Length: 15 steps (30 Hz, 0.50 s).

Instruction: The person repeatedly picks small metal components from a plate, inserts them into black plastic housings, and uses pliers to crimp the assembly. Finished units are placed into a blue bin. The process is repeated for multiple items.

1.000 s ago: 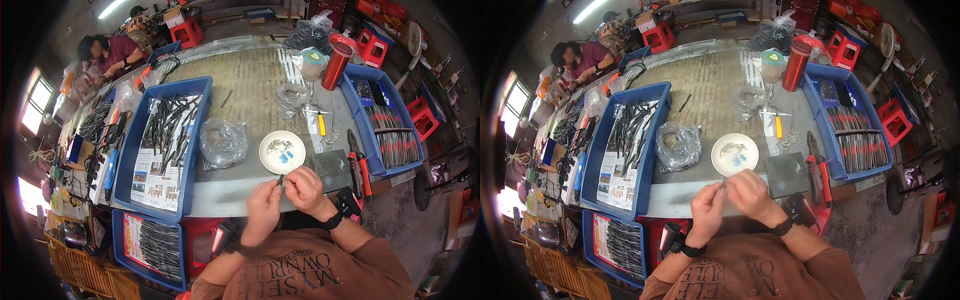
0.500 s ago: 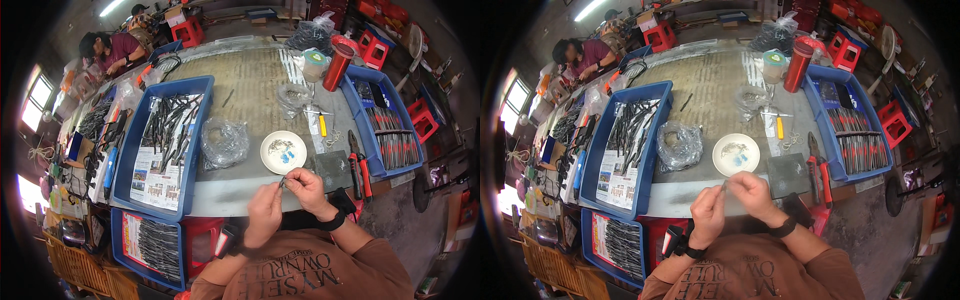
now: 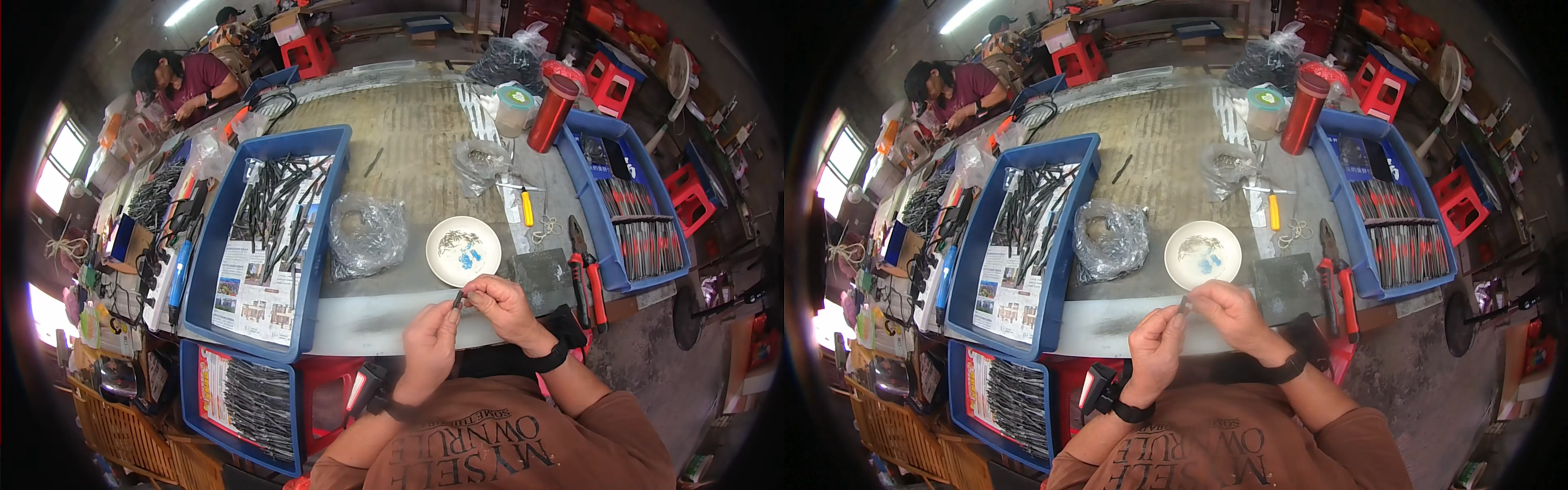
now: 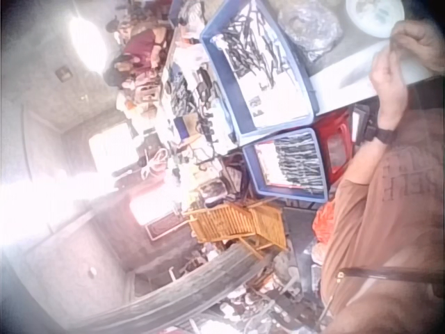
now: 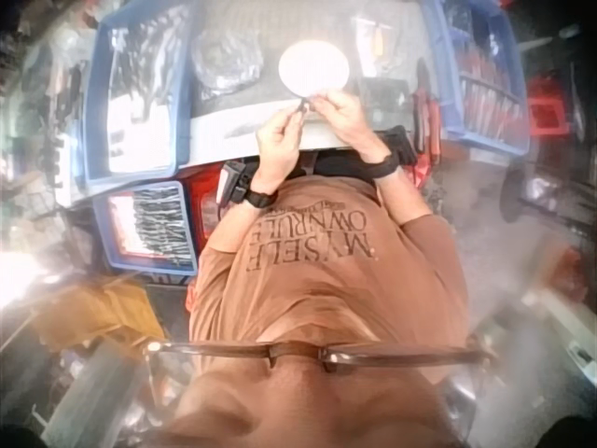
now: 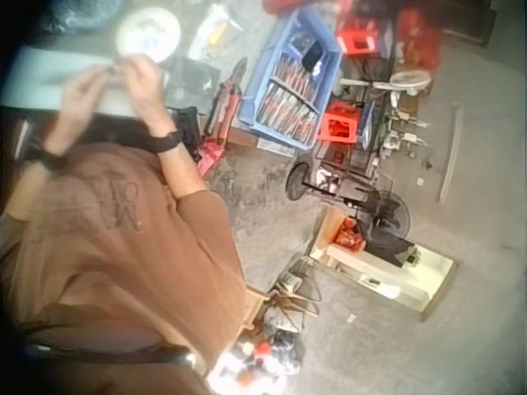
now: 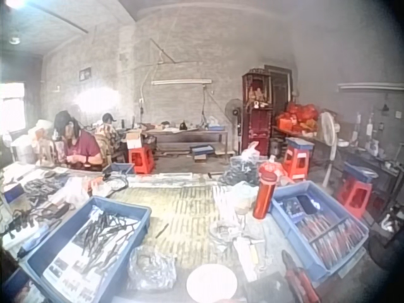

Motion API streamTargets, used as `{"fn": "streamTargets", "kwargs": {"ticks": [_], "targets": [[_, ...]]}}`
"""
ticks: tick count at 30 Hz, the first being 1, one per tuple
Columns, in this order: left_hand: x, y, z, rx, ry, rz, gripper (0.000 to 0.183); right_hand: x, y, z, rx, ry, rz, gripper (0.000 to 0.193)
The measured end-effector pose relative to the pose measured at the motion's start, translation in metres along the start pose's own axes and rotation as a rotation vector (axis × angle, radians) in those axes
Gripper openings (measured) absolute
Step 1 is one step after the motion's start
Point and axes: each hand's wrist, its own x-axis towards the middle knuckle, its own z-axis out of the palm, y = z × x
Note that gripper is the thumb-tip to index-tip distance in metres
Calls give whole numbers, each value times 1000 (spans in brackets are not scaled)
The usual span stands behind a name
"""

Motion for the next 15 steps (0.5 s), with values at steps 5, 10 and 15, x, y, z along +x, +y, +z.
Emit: {"fn": "streamTargets", "kwargs": {"ticks": [5, 10, 15], "targets": [[2, 1, 1, 151, 27, 138, 15, -2, -1, 3, -82, -5, -32, 19], [2, 3, 1, 128, 29, 104, 14, -1, -2, 3, 28, 77, 155, 23], [2, 2, 2, 74, 14, 42, 14, -2, -4, 4, -57, 55, 85, 25]]}}
